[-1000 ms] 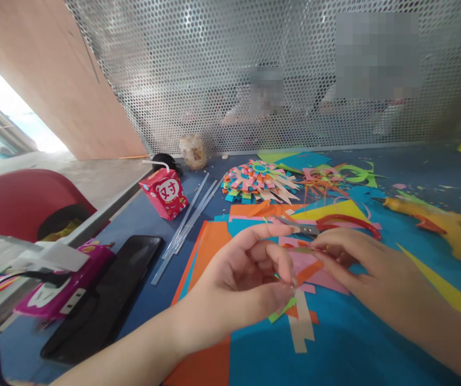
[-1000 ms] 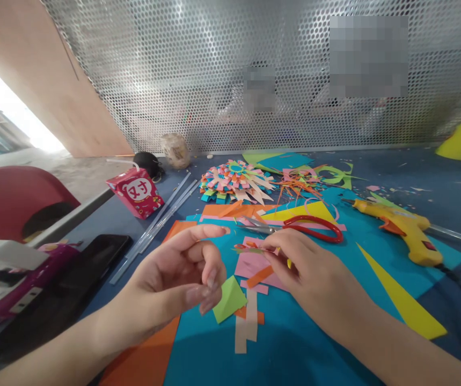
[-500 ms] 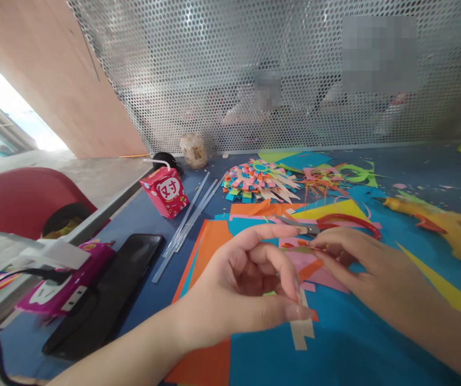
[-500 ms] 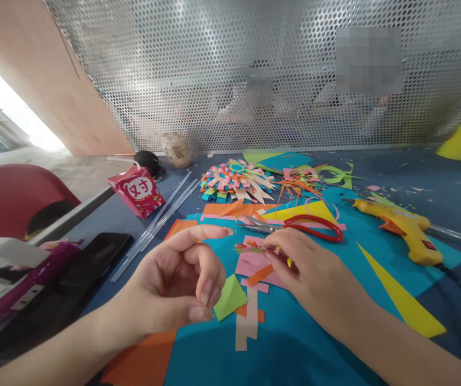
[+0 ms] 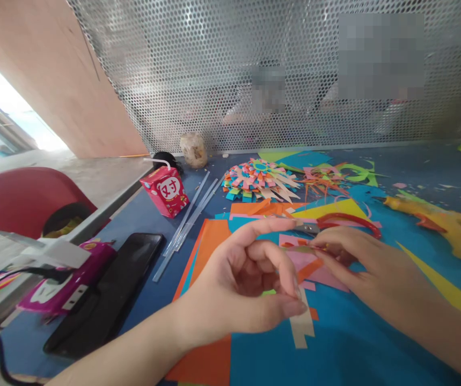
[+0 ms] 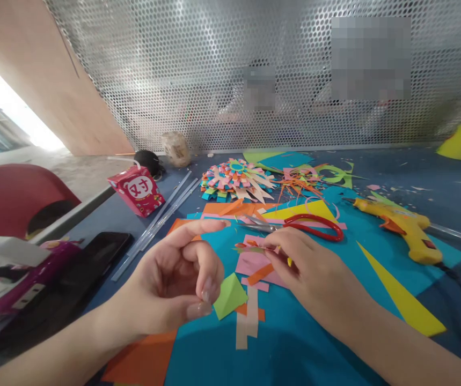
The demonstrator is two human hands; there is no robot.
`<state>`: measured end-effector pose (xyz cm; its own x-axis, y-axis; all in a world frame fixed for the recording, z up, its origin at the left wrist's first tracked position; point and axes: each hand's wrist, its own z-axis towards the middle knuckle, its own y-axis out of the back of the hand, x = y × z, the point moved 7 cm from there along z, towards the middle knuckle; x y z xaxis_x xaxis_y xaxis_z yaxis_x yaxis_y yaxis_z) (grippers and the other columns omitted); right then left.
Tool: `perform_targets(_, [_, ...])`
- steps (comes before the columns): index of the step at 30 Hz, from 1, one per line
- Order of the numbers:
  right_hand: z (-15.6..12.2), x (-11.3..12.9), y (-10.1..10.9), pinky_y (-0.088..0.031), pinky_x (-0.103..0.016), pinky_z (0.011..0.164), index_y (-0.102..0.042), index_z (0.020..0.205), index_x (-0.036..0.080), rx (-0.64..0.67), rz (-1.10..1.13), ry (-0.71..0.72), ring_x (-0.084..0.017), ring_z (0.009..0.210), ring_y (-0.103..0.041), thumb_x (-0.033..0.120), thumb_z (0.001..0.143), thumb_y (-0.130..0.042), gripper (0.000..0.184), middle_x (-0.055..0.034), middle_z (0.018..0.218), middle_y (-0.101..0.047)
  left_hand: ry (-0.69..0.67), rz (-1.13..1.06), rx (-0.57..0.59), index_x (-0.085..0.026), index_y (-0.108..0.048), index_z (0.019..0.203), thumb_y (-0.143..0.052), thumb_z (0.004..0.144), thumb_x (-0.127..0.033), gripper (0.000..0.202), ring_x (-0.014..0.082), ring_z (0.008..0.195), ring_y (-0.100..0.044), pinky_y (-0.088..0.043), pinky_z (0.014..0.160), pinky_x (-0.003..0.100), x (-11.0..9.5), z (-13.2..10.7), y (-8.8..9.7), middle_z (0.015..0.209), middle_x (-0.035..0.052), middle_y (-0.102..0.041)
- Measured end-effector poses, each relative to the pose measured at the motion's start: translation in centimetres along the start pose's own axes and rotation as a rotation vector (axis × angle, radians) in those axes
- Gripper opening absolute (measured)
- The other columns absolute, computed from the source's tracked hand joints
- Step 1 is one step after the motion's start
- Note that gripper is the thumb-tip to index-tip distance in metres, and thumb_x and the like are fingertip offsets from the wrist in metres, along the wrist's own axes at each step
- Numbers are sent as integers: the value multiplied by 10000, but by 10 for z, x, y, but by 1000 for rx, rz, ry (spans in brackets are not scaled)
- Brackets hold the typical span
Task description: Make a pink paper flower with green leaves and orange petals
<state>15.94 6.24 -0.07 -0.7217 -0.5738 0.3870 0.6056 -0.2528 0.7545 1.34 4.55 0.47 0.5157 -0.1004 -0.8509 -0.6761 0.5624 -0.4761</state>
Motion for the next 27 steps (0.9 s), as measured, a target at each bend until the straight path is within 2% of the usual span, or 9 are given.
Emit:
perform_targets(6, [0, 3, 0, -508, -211, 558, -546, 859, 241, -11, -40, 43, -127, 647, -630, 253, 866, -432, 115, 12, 781, -655, -14, -27, -25, -195, -523, 1145, -618, 627, 96, 602, 62, 639, -591, -516, 615, 150, 2, 1, 3, 651, -53, -610])
perform_targets(11, [2, 6, 1, -481, -192, 484, -546, 847, 243, -12, -71, 80, -118, 622, -623, 265, 884, -419, 133, 6, 781, -655, -58, -117, 0, -151, -508, 1180, -569, 672, 126, 581, 67, 646, -609, -521, 593, 146, -1, 2, 3, 612, -39, -642])
perform_targets(15, [2, 7, 1, -504, -189, 544, -541, 859, 242, -2, -69, 94, -121, 673, -632, 259, 883, -424, 121, -6, 828, -658, -33, -170, 48, -210, -433, 1270, -594, 678, 112, 692, 101, 742, -644, -546, 599, 165, -1, 1, 1, 711, -20, -679])
perform_targets(18, [1, 5, 0, -507, -184, 560, -537, 863, 253, 3, -51, 76, -120, 685, -633, 250, 877, -432, 106, 8, 813, -654, -6, -189, 54, -248, -439, 1265, -605, 672, 110, 713, 118, 788, -646, -555, 556, 155, 1, 0, 1, 760, -20, -676])
perform_targets(27, [-1, 2, 0, -517, -216, 563, -545, 865, 278, -7, -72, 65, -135, 658, -641, 310, 878, -420, 130, 21, 819, -665, 15, -167, 16, -221, -484, 1214, -625, 659, 92, 653, 114, 722, -643, -527, 476, 112, 3, 0, 1, 704, -29, -658])
